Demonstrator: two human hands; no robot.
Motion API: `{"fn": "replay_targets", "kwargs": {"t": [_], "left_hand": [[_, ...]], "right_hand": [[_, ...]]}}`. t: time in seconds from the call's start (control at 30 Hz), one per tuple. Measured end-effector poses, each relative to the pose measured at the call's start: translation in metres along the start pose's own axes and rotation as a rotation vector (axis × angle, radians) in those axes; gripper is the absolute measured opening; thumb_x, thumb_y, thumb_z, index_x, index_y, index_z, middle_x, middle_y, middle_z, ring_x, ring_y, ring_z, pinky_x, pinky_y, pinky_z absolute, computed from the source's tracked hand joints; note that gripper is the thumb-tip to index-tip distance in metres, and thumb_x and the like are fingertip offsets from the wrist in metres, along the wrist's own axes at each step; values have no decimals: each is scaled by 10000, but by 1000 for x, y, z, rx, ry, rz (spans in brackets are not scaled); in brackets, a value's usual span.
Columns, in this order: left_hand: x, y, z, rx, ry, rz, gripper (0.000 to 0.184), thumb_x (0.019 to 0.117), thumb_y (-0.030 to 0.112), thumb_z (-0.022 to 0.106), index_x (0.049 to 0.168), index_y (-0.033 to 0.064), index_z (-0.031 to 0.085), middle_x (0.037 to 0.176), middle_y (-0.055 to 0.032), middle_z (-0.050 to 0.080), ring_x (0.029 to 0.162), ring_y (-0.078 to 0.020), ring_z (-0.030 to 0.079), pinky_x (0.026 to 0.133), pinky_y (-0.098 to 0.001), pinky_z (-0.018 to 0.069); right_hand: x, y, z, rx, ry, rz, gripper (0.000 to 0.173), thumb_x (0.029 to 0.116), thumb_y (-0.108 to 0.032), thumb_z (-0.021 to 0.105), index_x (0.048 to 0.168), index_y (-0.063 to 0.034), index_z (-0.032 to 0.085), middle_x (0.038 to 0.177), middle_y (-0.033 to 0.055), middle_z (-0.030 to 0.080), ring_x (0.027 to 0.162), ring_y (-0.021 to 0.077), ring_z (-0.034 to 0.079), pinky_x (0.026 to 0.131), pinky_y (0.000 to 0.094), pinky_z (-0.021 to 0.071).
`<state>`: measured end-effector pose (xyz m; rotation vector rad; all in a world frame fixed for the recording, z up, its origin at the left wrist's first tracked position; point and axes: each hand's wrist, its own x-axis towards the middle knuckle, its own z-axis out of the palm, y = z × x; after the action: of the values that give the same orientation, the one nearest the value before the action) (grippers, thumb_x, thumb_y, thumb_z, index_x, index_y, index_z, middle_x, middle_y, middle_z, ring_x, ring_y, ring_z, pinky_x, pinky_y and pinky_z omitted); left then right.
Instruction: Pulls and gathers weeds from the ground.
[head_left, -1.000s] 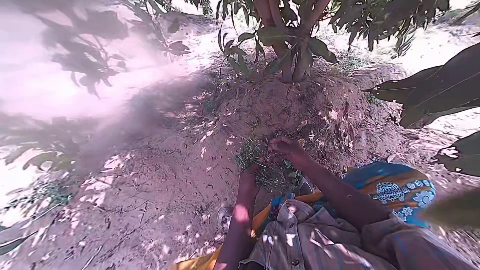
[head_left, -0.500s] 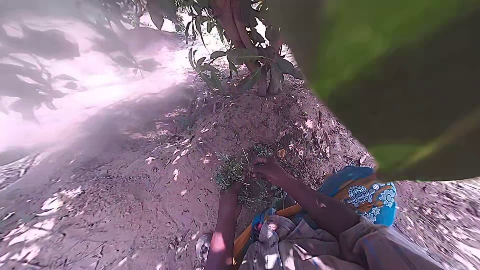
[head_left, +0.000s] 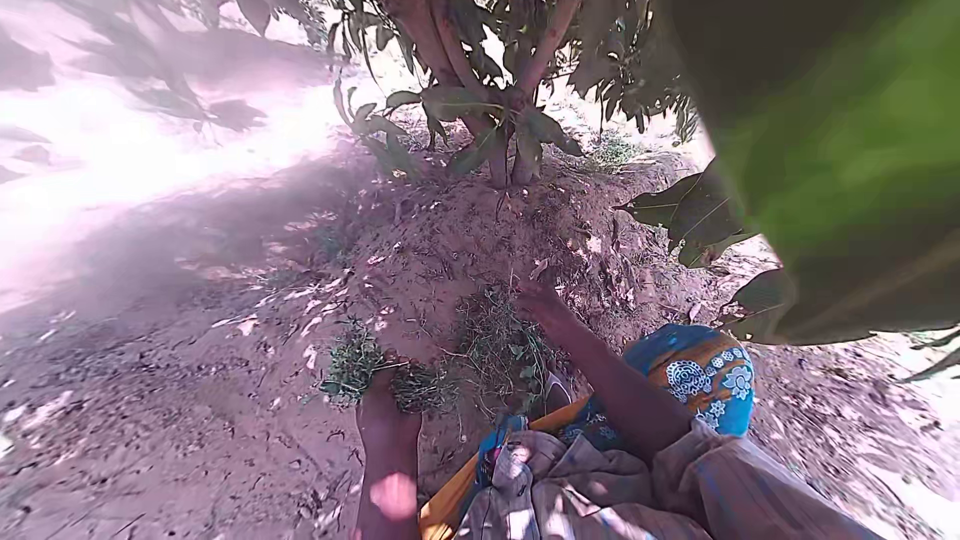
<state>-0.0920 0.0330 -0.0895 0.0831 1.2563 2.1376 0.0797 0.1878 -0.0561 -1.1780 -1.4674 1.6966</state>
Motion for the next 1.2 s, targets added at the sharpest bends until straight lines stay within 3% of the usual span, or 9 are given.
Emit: {"fn": "replay_targets", "kwargs": {"t": [0.27,0.47,0.53,0.6,0.67,0.7,0.8,0.87,1.2], "left_hand": [[-6,3,7,27,-114,-109,252,1092,77,315,1095,79,568,792,24,692,666,-64,685,616,-224,592],[-17,3,6,68,-374,-289,347,994,-24,303,1174,24,596,972,-70,732,826,-173,729,701,-312,618],[-25,3,11,122,-328,-323,289,1003,-29,332,1052,50,606,875,-54,744,764,-139,732,654,-285,617],[-29,3,14,202,-280,-345,231,987,-49,381,987,63,583,799,-38,728,706,-112,719,620,-269,607],[-29,0,15,271,-273,-359,197,981,-69,425,1000,54,578,797,-39,715,711,-104,709,635,-263,601],[-29,-2,15,288,-264,-360,185,980,-74,439,1018,43,577,807,-47,719,717,-107,711,637,-264,602],[-27,-7,16,292,-206,-310,171,984,-65,453,1067,51,546,839,-25,677,732,-81,681,649,-252,588],[-18,-10,13,235,-177,-278,182,994,-63,453,1089,50,561,874,-31,697,741,-84,688,647,-250,590],[-13,-19,16,266,-98,-253,156,991,-58,482,1096,42,540,846,-32,662,724,-79,664,642,-243,578]], "right_hand": [[6,8,-7,62,98,-80,308,1073,-56,470,1339,80,547,1300,226,590,1054,223,644,924,338,531],[-16,5,20,-62,-332,-81,263,1060,-66,474,1244,66,607,1255,160,639,1087,164,642,941,320,528],[-25,2,31,-156,-494,-113,322,1055,-93,505,1315,84,578,1294,174,620,1123,147,621,980,299,506],[-31,4,39,-150,-562,-151,288,1032,-94,549,1250,91,583,1145,111,648,963,78,632,872,249,528],[-31,10,47,-94,-504,-159,149,996,-48,574,1098,57,600,908,16,622,750,22,580,702,206,498],[-30,11,48,-79,-442,-150,127,978,-15,569,1071,64,607,878,16,600,730,27,561,687,209,487],[-24,6,45,11,-232,-76,139,981,60,560,1087,123,625,991,111,636,858,82,612,816,241,533],[-16,9,41,125,-155,-48,86,982,70,558,1037,100,617,957,108,644,844,110,647,814,265,567],[-13,21,40,172,-351,-4,100,1032,8,505,1006,17,601,862,40,698,723,85,682,667,223,564]]}}
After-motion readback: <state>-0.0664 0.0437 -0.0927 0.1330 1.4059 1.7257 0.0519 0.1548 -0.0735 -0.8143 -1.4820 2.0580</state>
